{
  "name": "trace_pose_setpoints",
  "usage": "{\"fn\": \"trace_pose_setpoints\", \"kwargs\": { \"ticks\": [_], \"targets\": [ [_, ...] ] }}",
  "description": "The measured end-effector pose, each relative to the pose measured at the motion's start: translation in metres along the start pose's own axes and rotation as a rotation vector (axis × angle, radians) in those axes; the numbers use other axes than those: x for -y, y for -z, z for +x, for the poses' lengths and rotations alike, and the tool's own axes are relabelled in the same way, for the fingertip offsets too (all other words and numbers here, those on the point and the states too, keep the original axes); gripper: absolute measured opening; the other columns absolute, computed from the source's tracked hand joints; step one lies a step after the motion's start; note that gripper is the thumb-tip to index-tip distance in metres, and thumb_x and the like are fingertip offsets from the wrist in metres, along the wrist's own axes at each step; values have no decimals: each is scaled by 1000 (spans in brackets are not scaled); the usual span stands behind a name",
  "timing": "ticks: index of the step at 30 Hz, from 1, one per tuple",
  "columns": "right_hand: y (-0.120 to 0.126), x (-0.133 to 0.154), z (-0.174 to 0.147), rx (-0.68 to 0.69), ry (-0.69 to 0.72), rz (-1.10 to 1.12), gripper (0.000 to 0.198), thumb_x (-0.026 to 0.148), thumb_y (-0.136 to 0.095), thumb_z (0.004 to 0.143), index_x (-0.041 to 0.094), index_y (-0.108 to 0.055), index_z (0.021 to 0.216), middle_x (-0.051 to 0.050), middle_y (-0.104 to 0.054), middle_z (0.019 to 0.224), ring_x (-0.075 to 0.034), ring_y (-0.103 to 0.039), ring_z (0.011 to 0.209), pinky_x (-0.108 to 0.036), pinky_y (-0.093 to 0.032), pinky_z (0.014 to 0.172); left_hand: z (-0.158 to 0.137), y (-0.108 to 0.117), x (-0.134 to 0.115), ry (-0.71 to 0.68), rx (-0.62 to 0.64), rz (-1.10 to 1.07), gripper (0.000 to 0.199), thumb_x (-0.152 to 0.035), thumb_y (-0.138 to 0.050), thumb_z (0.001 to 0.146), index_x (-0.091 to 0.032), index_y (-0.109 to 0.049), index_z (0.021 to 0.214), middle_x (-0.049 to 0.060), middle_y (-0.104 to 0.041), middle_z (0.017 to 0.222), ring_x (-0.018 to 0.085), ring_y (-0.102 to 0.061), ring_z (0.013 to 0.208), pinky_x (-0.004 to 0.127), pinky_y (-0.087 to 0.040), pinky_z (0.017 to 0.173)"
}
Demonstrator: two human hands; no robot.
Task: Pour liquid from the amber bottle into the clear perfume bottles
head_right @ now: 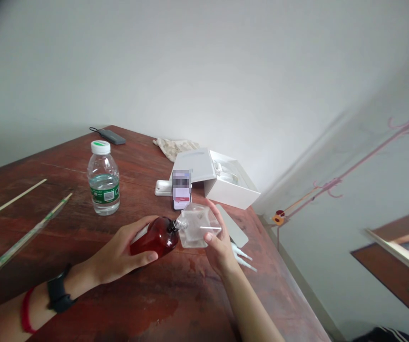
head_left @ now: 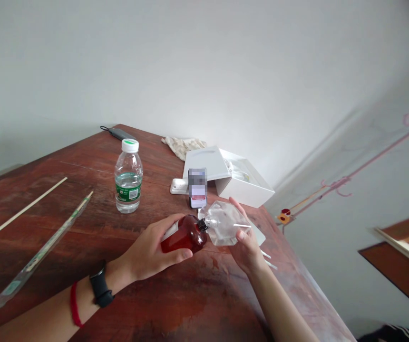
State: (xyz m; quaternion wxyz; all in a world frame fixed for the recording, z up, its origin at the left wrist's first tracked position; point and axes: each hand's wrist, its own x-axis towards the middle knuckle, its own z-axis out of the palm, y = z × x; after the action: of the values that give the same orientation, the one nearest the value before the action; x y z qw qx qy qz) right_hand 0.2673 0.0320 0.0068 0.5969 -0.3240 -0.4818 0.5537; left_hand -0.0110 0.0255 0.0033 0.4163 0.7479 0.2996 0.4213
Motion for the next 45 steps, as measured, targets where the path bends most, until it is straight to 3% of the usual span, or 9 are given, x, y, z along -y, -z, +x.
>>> {"fn": "trace_pose_setpoints", "kwargs": {
  "ticks": [7, 15, 45],
  "targets": [
    [4, 1, 0, 26, 40, -39, 85, 48, -96, 67, 33, -56, 141, -9, -77, 121, -36, -74, 111, -50, -61, 92, -1, 0, -1, -10, 4, 12, 66, -57, -77, 91, -23, -57, 143, 10, -71, 138, 32, -68, 124, 40, -53, 107],
    [-1, 6, -2, 18, 76, -68, 80, 46, -95, 67, 30, -59, 136, -10, -74, 128, -36, -71, 117, -50, -58, 97, -1, -1, -3, -15, 9, -7, 65, -57, -77, 90, -23, -57, 142, 10, -71, 137, 32, -68, 123, 41, -52, 107],
    [-11, 13, -4, -29, 89, -99, 88, 52, -98, 62, 29, -62, 139, -12, -75, 128, -36, -71, 116, -54, -56, 102, 0, 3, -1, -9, 52, 78, 71, -60, -74, 91, -22, -53, 146, 14, -68, 142, 34, -66, 127, 45, -51, 111]
  ]
}}
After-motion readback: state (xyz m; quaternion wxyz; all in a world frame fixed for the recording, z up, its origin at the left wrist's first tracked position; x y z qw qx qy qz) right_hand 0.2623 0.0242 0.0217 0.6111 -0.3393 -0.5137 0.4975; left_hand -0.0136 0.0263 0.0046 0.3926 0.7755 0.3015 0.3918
